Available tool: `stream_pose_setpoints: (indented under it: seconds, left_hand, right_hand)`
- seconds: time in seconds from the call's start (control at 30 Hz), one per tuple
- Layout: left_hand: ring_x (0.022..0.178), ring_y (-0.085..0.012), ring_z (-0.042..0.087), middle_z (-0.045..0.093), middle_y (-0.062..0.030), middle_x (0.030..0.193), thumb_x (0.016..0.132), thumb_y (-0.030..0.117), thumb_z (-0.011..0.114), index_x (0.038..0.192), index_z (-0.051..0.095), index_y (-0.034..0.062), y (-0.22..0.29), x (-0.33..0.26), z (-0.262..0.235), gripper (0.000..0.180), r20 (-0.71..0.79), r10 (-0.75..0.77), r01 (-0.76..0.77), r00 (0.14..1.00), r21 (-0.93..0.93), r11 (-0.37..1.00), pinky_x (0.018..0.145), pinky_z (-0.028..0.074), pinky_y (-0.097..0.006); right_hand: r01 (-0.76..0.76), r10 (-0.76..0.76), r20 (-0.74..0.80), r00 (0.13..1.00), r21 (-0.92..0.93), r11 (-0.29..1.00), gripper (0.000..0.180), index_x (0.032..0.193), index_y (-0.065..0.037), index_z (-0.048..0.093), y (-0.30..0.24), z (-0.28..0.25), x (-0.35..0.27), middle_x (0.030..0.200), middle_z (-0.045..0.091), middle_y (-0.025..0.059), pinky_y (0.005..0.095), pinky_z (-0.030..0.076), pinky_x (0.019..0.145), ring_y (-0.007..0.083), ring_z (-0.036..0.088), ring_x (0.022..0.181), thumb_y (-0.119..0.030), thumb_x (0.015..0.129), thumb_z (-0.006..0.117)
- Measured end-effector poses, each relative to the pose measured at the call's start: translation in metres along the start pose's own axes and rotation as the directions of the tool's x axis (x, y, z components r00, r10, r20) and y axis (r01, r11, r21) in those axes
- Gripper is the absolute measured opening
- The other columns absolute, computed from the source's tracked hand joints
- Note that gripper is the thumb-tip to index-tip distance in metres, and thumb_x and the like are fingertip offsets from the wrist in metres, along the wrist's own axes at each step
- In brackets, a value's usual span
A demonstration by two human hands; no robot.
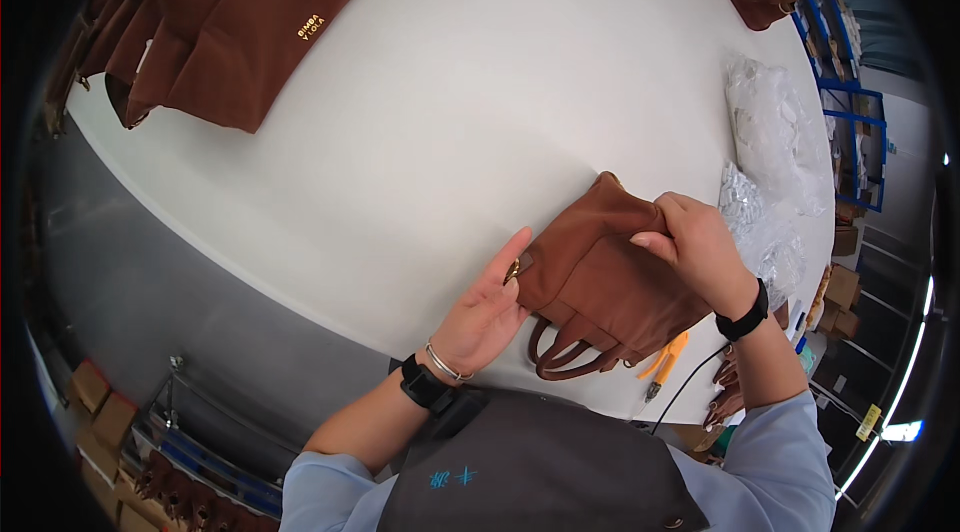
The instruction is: The person assembles brown handbags at a factory workstation. They insert white paper stuffing into the bags to maintain shape, attach metal hardware to the handles, and use a handheld heat gun to seal or set components. The person handles multiple bags sequentially, inspecting zippers and adjusting the structure before placing them on the table.
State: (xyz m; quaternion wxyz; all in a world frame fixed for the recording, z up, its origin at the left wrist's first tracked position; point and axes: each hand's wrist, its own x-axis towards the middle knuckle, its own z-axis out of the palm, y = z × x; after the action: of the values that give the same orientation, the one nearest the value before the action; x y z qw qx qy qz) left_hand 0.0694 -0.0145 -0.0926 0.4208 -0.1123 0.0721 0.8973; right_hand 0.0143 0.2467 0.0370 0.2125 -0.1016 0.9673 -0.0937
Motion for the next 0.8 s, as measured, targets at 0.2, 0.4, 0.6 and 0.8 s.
stream_pose_setpoints:
  seconds: [0.2,0.4,0.6,0.8]
  left_hand:
    - [0.141,-0.0203,0.038,0.042,-0.0074,0.153,0.106,0.016,0.042,0.152,0.035,0.0172,0.003,0.000,-0.002,0.047,-0.062,-0.006,0.001,0.998,-0.094,0.996,0.117,0.029,-0.042]
    - [0.140,-0.0228,0.039,0.048,-0.0083,0.148,0.104,0.010,0.044,0.143,0.048,0.0185,-0.003,-0.007,-0.022,0.041,0.013,0.107,-0.105,0.994,-0.098,0.990,0.117,0.028,-0.043]
    - [0.137,-0.0264,0.042,0.055,-0.0106,0.137,0.094,0.002,0.052,0.120,0.057,0.0123,0.007,-0.028,-0.020,0.028,-0.059,0.069,-0.076,0.996,-0.137,0.988,0.119,0.025,-0.044]
    - [0.132,-0.0226,0.047,0.049,-0.0078,0.141,0.094,0.002,0.054,0.135,0.045,0.0033,-0.005,-0.045,-0.031,0.043,-0.126,-0.060,0.066,0.990,0.042,0.997,0.117,0.031,-0.042]
  right_hand:
    - [-0.072,0.073,-0.063,0.995,0.020,0.997,0.043,0.079,-0.001,0.054,-0.015,0.000,0.001,0.073,0.057,0.0150,0.0428,0.048,0.062,0.0353,0.058,0.069,-0.040,0.089,0.067]
    - [-0.064,0.056,-0.107,0.993,-0.071,0.995,0.035,0.080,-0.003,0.055,-0.012,0.005,0.004,0.074,0.057,0.0122,0.0428,0.048,0.062,0.0333,0.059,0.070,-0.035,0.092,0.064]
    - [-0.026,0.016,-0.085,0.996,-0.112,0.993,0.032,0.080,-0.003,0.057,-0.005,0.001,0.007,0.075,0.058,0.0134,0.0445,0.048,0.063,0.0348,0.059,0.071,-0.031,0.091,0.064]
    - [-0.029,0.031,-0.151,0.988,0.011,1.000,0.028,0.077,-0.001,0.058,-0.012,-0.004,-0.003,0.075,0.059,0.0184,0.0486,0.047,0.064,0.0398,0.058,0.070,-0.025,0.087,0.069]
